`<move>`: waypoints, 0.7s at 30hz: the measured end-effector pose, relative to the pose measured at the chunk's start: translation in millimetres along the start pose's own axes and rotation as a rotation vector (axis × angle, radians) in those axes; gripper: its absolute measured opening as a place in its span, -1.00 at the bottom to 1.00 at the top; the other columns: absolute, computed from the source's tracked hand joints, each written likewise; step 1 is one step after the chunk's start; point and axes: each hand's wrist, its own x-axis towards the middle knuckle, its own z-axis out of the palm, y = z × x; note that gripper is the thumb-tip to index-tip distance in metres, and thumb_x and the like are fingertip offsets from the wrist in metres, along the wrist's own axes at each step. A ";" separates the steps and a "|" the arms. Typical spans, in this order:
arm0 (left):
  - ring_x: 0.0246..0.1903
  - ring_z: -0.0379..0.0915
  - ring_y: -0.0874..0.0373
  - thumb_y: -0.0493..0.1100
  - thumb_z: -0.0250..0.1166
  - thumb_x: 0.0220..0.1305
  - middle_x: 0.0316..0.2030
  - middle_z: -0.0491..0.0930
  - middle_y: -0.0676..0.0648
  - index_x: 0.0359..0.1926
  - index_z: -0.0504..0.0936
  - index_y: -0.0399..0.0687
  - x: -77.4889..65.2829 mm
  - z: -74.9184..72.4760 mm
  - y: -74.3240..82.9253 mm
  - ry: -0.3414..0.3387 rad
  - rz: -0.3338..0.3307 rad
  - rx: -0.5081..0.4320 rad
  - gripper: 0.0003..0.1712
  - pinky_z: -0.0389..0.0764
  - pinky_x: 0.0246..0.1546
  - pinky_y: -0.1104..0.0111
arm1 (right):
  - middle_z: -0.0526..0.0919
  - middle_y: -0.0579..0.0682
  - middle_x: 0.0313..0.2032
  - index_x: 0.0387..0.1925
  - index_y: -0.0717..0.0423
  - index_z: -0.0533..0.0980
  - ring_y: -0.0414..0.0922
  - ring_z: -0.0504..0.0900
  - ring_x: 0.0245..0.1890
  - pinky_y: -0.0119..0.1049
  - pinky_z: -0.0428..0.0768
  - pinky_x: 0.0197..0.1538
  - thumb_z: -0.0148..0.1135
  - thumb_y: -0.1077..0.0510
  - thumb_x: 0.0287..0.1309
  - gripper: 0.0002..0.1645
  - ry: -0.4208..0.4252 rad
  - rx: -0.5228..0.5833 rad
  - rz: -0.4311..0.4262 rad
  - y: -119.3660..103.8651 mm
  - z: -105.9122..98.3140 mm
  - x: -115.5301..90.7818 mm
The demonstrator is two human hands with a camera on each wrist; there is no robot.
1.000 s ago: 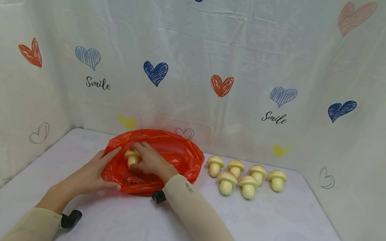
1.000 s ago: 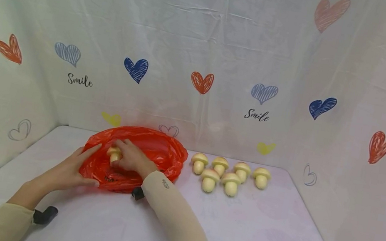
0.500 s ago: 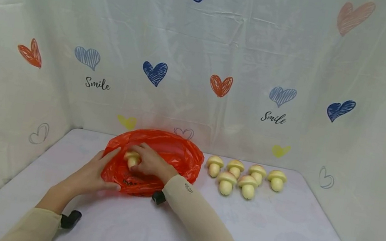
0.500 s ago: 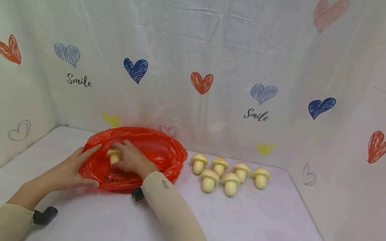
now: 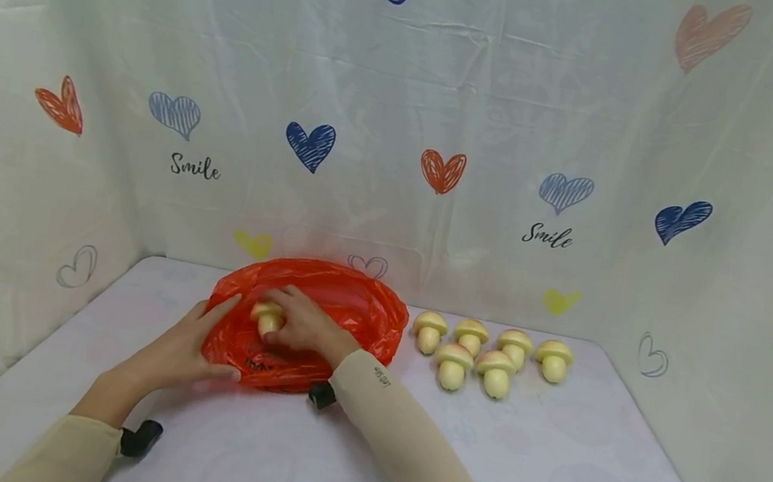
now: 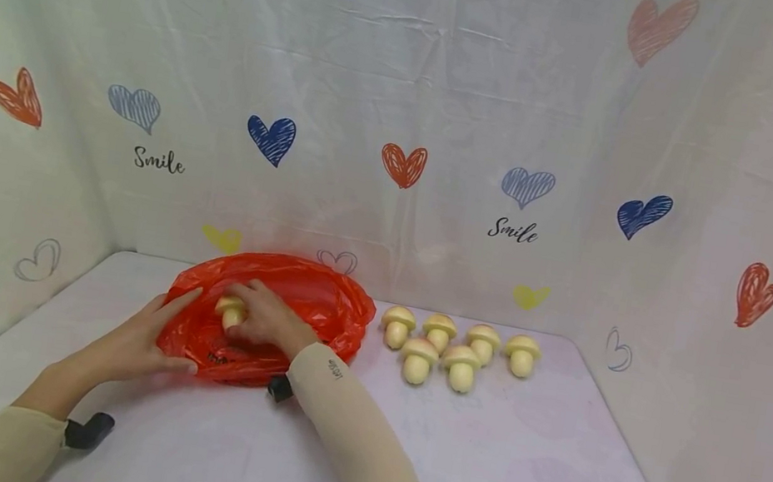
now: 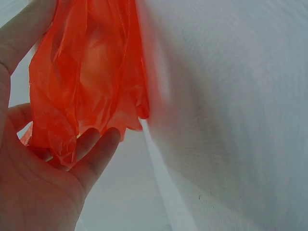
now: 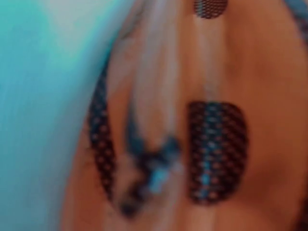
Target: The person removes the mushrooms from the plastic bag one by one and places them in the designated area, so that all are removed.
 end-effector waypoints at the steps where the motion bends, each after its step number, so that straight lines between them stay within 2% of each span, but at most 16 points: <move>1: 0.20 0.16 -0.38 0.33 0.45 -0.13 0.29 0.05 -0.40 0.50 -0.07 0.05 0.2 0.1 0.2 -0.002 -0.002 0.001 0.30 0.44 -0.04 -0.25 | 0.31 -0.18 0.13 0.25 -0.38 0.31 -0.27 0.39 -0.07 -0.40 0.55 -0.07 0.39 -0.09 0.07 -0.29 0.000 0.004 -0.002 0.0 -0.9 -0.6; 9: 0.22 0.14 -0.39 0.33 0.45 -0.12 0.31 0.03 -0.40 0.50 -0.08 0.06 0.5 1.0 1.2 -0.014 -0.022 -0.004 0.30 0.42 -0.01 -0.26 | 0.30 -0.21 0.13 0.28 -0.37 0.30 -0.29 0.39 -0.08 -0.40 0.53 -0.03 0.37 -0.08 0.10 -0.28 0.011 0.007 -0.021 1.6 -10.0 -12.1; 16: 0.23 0.11 -0.40 0.29 0.46 -0.11 0.31 0.01 -0.41 0.51 -0.10 0.06 2.6 -0.5 2.2 -0.025 -0.025 0.000 0.30 0.40 -0.02 -0.29 | 0.27 -0.21 0.21 0.31 -0.33 0.29 -0.25 0.38 0.03 -0.32 0.55 0.02 0.37 -0.07 0.10 -0.25 0.019 0.029 -0.005 0.0 -22.9 -31.7; 21: 0.21 0.14 -0.40 0.29 0.47 -0.12 0.29 0.05 -0.41 0.50 -0.08 0.03 1.2 -0.8 1.9 -0.017 -0.019 0.001 0.30 0.44 -0.03 -0.26 | 0.27 -0.22 0.22 0.32 -0.30 0.29 -0.26 0.37 0.06 -0.35 0.54 0.03 0.37 -0.05 0.10 -0.24 0.013 0.037 -0.020 0.9 -29.4 -47.6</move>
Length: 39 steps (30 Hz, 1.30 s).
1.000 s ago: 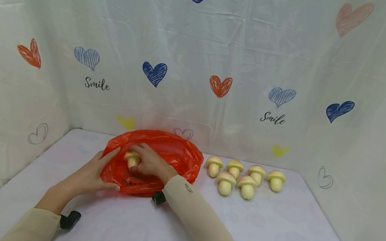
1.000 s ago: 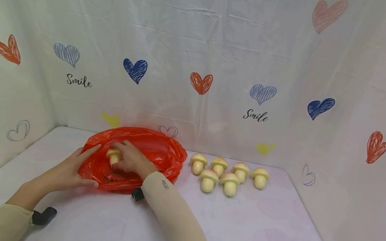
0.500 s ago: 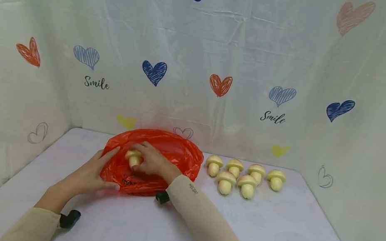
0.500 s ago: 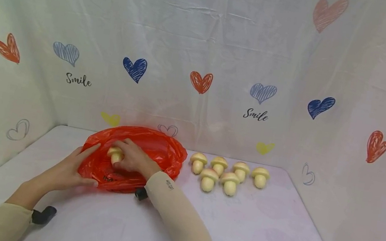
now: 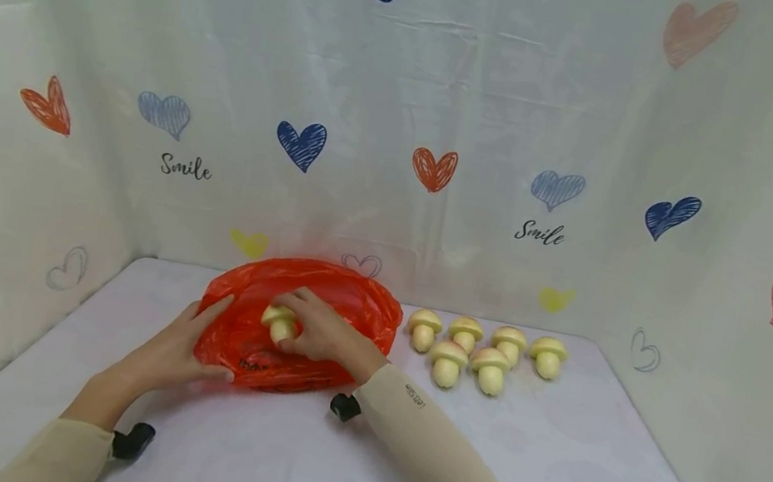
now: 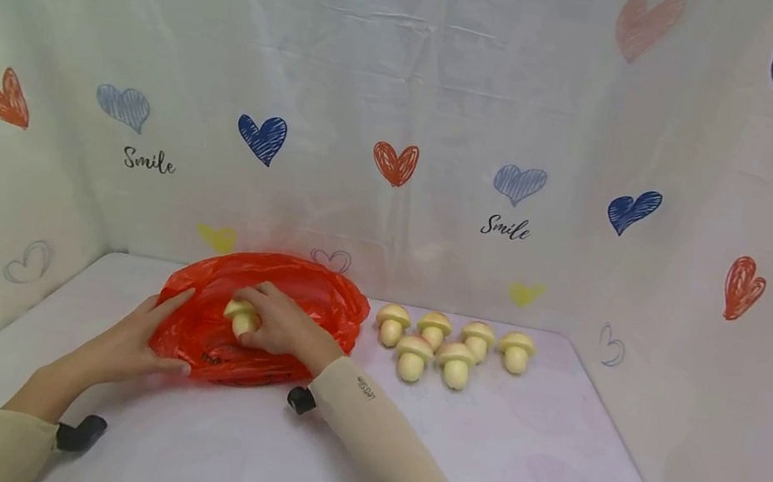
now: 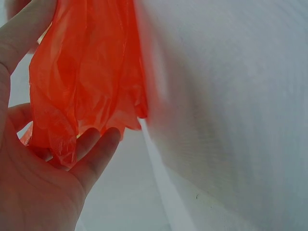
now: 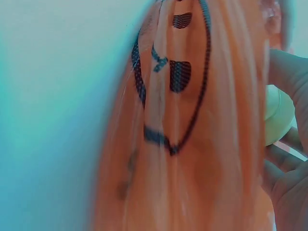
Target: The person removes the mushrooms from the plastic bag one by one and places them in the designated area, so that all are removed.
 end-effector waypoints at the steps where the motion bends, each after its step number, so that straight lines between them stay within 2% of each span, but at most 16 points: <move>1: 0.20 0.14 -0.40 0.29 0.47 -0.12 0.29 0.05 -0.41 0.50 -0.07 0.02 -0.9 0.1 -0.3 0.002 -0.002 0.001 0.30 0.44 -0.04 -0.25 | 0.27 -0.21 0.23 0.32 -0.30 0.29 -0.26 0.36 0.06 -0.36 0.54 0.03 0.37 -0.04 0.10 -0.24 0.000 -0.003 -0.008 0.2 -1.2 -2.8; 11: 0.21 0.12 -0.42 0.27 0.48 -0.13 0.29 0.03 -0.42 0.50 -0.08 0.03 -4.4 4.8 -1.7 0.002 -0.015 -0.023 0.31 0.45 -0.06 -0.26 | 0.29 -0.19 0.19 0.27 -0.30 0.31 -0.23 0.35 0.08 -0.33 0.51 0.07 0.32 0.01 0.13 -0.33 0.067 -0.052 -0.068 11.3 -13.6 -38.5; 18: 0.22 0.12 -0.39 0.31 0.46 -0.13 0.31 0.01 -0.40 0.51 -0.09 0.07 -1.6 6.4 -3.4 0.001 0.000 -0.018 0.31 0.43 -0.04 -0.27 | 0.31 -0.16 0.20 0.25 -0.19 0.34 -0.20 0.35 0.15 -0.32 0.51 0.08 0.30 0.01 0.12 -0.35 0.138 -0.072 -0.115 25.1 -28.0 -67.1; 23: 0.21 0.12 -0.40 0.29 0.47 -0.12 0.30 0.02 -0.41 0.51 -0.10 0.06 -1.4 3.5 -1.2 0.005 0.006 -0.015 0.31 0.43 -0.04 -0.28 | 0.32 -0.14 0.20 0.24 -0.13 0.36 -0.20 0.36 0.15 -0.34 0.55 0.02 0.32 0.05 0.10 -0.36 0.188 -0.075 -0.150 33.2 -40.3 -84.9; 32: 0.21 0.11 -0.40 0.31 0.46 -0.13 0.30 0.02 -0.42 0.51 -0.11 0.07 -0.6 1.4 -1.9 0.010 0.001 -0.001 0.32 0.41 -0.04 -0.30 | 0.36 -0.12 0.19 0.22 -0.06 0.40 -0.18 0.39 0.15 -0.28 0.53 0.08 0.38 0.11 0.02 -0.32 0.303 -0.101 -0.168 52.1 -59.7 -119.2; 39: 0.21 0.10 -0.42 0.31 0.46 -0.13 0.30 0.01 -0.43 0.51 -0.12 0.04 0.8 2.5 -1.6 0.005 -0.006 0.002 0.33 0.40 -0.04 -0.31 | 0.38 -0.02 0.19 0.21 -0.03 0.41 -0.09 0.43 0.15 -0.23 0.57 0.05 0.45 0.13 -0.03 -0.28 0.357 -0.105 -0.158 63.4 -77.1 -144.8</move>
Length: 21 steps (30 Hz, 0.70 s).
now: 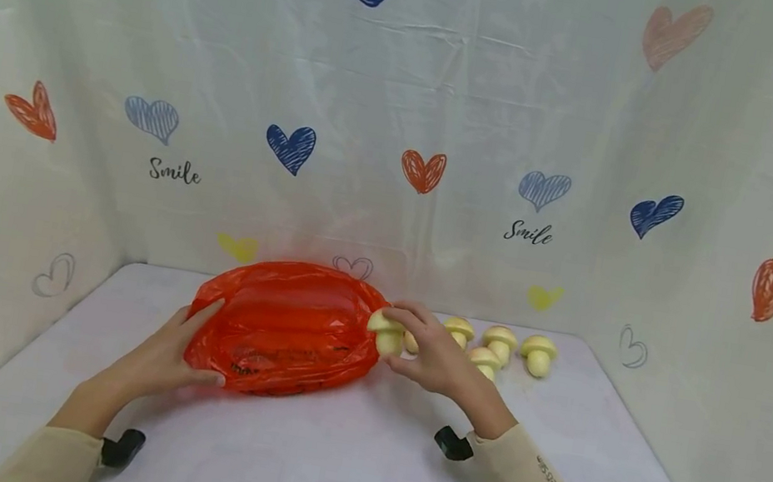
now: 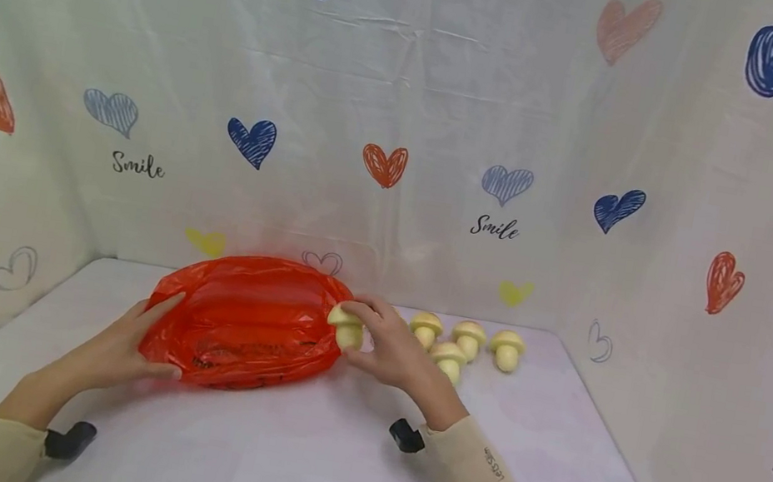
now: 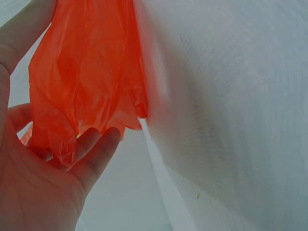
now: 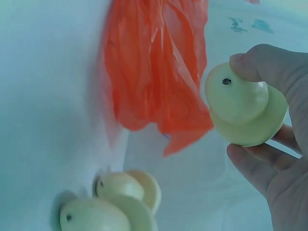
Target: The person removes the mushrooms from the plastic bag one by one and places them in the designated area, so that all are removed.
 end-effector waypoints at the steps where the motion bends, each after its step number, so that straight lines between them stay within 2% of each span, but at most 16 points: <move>1: 0.21 0.10 -0.42 0.31 0.46 -0.14 0.30 0.01 -0.43 0.51 -0.12 0.04 -0.1 0.2 -0.2 0.000 -0.001 0.000 0.33 0.40 -0.04 -0.31 | 0.38 -0.02 0.19 0.21 -0.03 0.41 -0.09 0.43 0.15 -0.22 0.57 0.06 0.46 0.13 -0.03 -0.28 0.006 0.003 0.003 1.5 -3.5 -2.6; 13: 0.20 0.12 -0.42 0.32 0.46 -0.13 0.29 0.03 -0.44 0.50 -0.09 0.02 -1.3 -0.2 0.8 0.014 0.017 0.010 0.32 0.41 -0.05 -0.30 | 0.38 -0.03 0.18 0.21 0.02 0.41 -0.06 0.42 0.16 -0.10 0.54 0.08 0.47 0.19 -0.08 -0.25 0.053 -0.030 0.012 26.0 -40.1 -36.8; 21: 0.20 0.13 -0.40 0.32 0.46 -0.14 0.29 0.04 -0.43 0.50 -0.09 0.02 -1.1 0.2 -1.2 0.015 0.017 0.019 0.33 0.41 -0.04 -0.30 | 0.37 0.05 0.18 0.19 0.11 0.42 0.00 0.43 0.13 -0.05 0.55 0.00 0.46 0.23 -0.10 -0.27 0.092 -0.053 0.040 43.8 -52.8 -61.9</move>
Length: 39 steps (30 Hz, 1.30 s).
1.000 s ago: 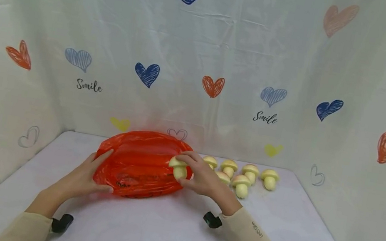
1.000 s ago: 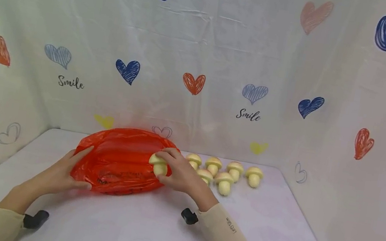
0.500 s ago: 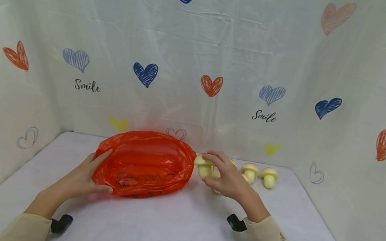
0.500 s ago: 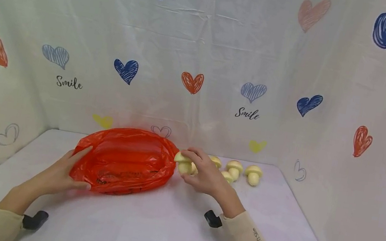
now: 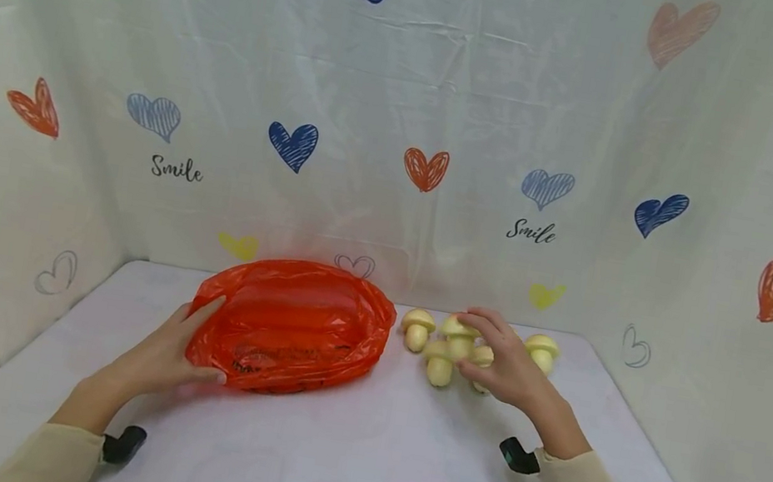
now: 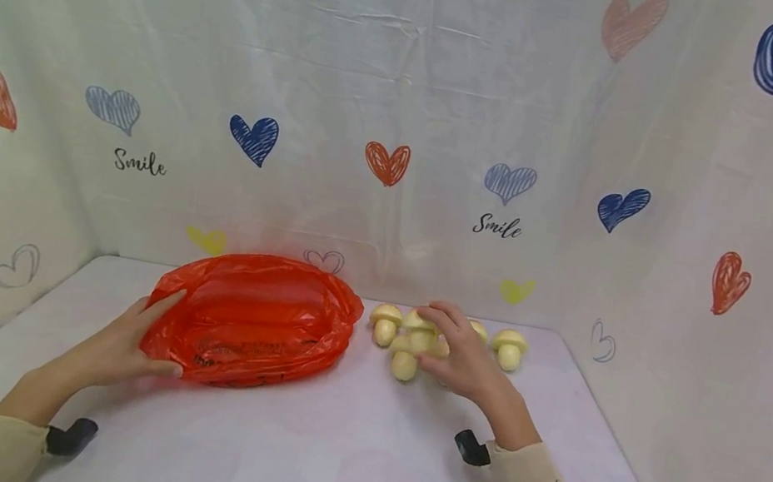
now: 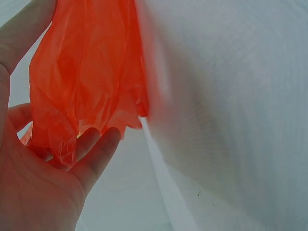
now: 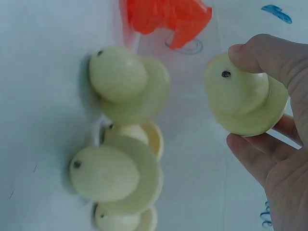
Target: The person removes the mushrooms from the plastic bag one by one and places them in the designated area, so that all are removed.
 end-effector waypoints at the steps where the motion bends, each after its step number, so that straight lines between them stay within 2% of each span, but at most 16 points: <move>1: 0.20 0.14 -0.41 0.32 0.46 -0.14 0.28 0.04 -0.43 0.50 -0.09 0.02 0.2 -0.3 0.0 0.001 0.002 0.002 0.33 0.40 -0.04 -0.30 | 0.37 0.05 0.18 0.18 0.11 0.42 0.00 0.42 0.13 -0.05 0.54 0.00 0.46 0.23 -0.10 -0.27 -0.004 -0.001 0.013 1.7 -1.1 -3.0; 8: 0.19 0.14 -0.40 0.28 0.48 -0.13 0.27 0.05 -0.44 0.50 -0.09 -0.01 -1.2 -2.5 2.7 -0.001 -0.009 -0.001 0.32 0.41 -0.04 -0.29 | 0.37 0.09 0.17 0.19 0.10 0.41 0.04 0.43 0.13 0.00 0.52 0.02 0.44 0.23 -0.08 -0.28 -0.013 -0.044 0.058 17.6 -4.4 -19.4; 15: 0.19 0.13 -0.42 0.29 0.47 -0.14 0.29 0.03 -0.44 0.50 -0.10 0.02 -1.0 -3.4 6.1 -0.011 -0.021 0.000 0.32 0.43 -0.07 -0.29 | 0.37 0.07 0.16 0.18 0.09 0.41 0.07 0.42 0.12 0.06 0.49 0.04 0.43 0.26 -0.11 -0.27 0.002 -0.054 0.147 32.4 -11.1 -36.8; 22: 0.19 0.13 -0.42 0.28 0.47 -0.13 0.28 0.03 -0.44 0.50 -0.09 0.00 1.2 -2.2 5.4 -0.005 -0.008 -0.001 0.32 0.41 -0.05 -0.30 | 0.37 0.11 0.14 0.18 0.13 0.41 0.08 0.41 0.10 0.04 0.50 0.01 0.46 0.29 -0.16 -0.23 0.022 -0.103 0.172 47.3 -18.5 -48.1; 25: 0.19 0.14 -0.42 0.28 0.48 -0.13 0.27 0.04 -0.44 0.50 -0.09 0.00 1.3 -2.3 5.6 -0.003 -0.005 -0.001 0.32 0.41 -0.05 -0.30 | 0.36 0.16 0.14 0.17 0.14 0.40 0.14 0.42 0.09 0.09 0.49 0.03 0.45 0.28 -0.15 -0.24 0.012 -0.128 0.194 51.1 -22.0 -51.2; 33: 0.17 0.17 -0.41 0.30 0.48 -0.15 0.25 0.08 -0.44 0.49 -0.06 -0.04 1.5 -3.9 4.6 0.014 0.040 0.008 0.32 0.39 -0.03 -0.30 | 0.31 0.21 0.18 0.19 0.15 0.39 0.23 0.37 0.15 0.22 0.39 0.12 0.43 0.26 -0.07 -0.28 -0.045 -0.137 0.321 62.4 -25.4 -59.2; 39: 0.16 0.18 -0.41 0.29 0.48 -0.15 0.25 0.08 -0.44 0.50 -0.07 -0.03 -0.5 -2.0 5.0 0.002 0.023 -0.002 0.33 0.43 -0.06 -0.29 | 0.33 0.22 0.14 0.17 0.15 0.39 0.23 0.38 0.12 0.22 0.39 0.11 0.43 0.29 -0.08 -0.29 -0.053 -0.127 0.338 71.2 -26.6 -66.5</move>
